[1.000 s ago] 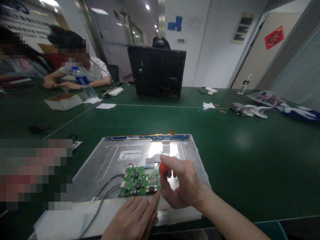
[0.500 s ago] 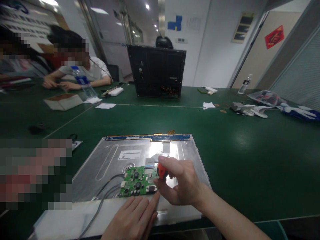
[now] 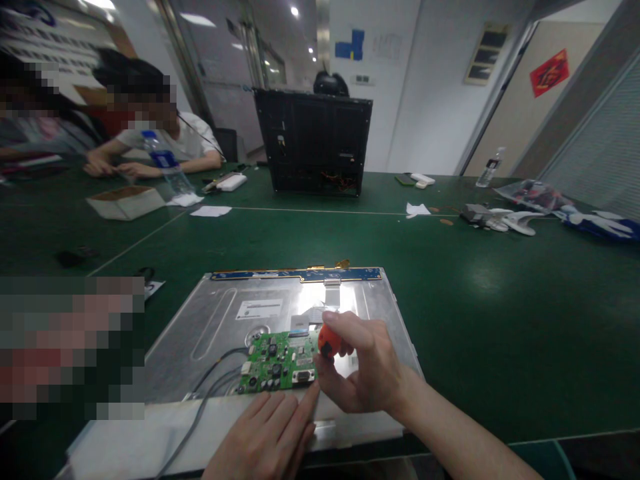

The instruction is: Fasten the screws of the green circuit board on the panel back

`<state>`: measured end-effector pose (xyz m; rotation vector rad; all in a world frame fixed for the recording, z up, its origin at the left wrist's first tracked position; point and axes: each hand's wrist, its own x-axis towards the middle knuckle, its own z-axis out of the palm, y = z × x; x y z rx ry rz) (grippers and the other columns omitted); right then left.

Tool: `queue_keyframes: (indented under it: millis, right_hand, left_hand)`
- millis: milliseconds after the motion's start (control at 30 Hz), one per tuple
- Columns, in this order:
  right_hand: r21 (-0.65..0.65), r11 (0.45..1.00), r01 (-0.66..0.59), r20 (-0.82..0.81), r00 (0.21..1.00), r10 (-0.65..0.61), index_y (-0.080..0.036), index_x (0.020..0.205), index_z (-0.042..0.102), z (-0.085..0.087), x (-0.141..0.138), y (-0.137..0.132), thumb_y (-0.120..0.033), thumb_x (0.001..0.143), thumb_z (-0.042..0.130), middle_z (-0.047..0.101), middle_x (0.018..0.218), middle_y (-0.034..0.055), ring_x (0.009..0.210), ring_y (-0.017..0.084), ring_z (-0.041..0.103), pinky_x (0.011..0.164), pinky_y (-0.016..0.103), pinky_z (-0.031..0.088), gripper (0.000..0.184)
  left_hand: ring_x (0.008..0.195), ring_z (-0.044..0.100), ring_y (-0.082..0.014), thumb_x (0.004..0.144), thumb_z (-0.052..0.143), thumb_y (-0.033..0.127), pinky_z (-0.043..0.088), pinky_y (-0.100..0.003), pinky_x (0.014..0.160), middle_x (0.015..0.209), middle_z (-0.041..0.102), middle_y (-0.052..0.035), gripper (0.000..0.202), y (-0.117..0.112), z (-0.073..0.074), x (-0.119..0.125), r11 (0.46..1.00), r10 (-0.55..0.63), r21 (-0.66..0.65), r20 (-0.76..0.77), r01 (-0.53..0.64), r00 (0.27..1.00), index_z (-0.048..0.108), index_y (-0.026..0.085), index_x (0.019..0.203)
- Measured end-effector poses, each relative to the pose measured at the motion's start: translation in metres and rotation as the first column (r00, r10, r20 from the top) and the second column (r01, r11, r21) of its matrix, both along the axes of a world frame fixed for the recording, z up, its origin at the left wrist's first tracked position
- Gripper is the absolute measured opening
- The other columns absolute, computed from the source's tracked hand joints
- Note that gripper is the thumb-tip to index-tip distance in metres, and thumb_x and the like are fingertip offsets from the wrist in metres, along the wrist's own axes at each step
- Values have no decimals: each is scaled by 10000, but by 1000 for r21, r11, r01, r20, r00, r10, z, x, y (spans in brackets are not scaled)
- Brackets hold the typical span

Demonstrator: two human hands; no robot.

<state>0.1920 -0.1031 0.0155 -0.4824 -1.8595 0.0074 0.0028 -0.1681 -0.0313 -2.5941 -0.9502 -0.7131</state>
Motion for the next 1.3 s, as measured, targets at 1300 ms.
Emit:
queue_keyframes:
  millis: [1300]
  right_hand:
    - [-23,1000,-20,75,997,22,-141,1473,357,11,0,-1,-102,872,520,635,800,12,557,151,575,463,264,491,625]
  left_hand:
    - [621,617,-188,1071,250,148,453,-330,602,762,653,-53,375,0,1,0,1000,-3,5,1,3,1000,586,40,1196]
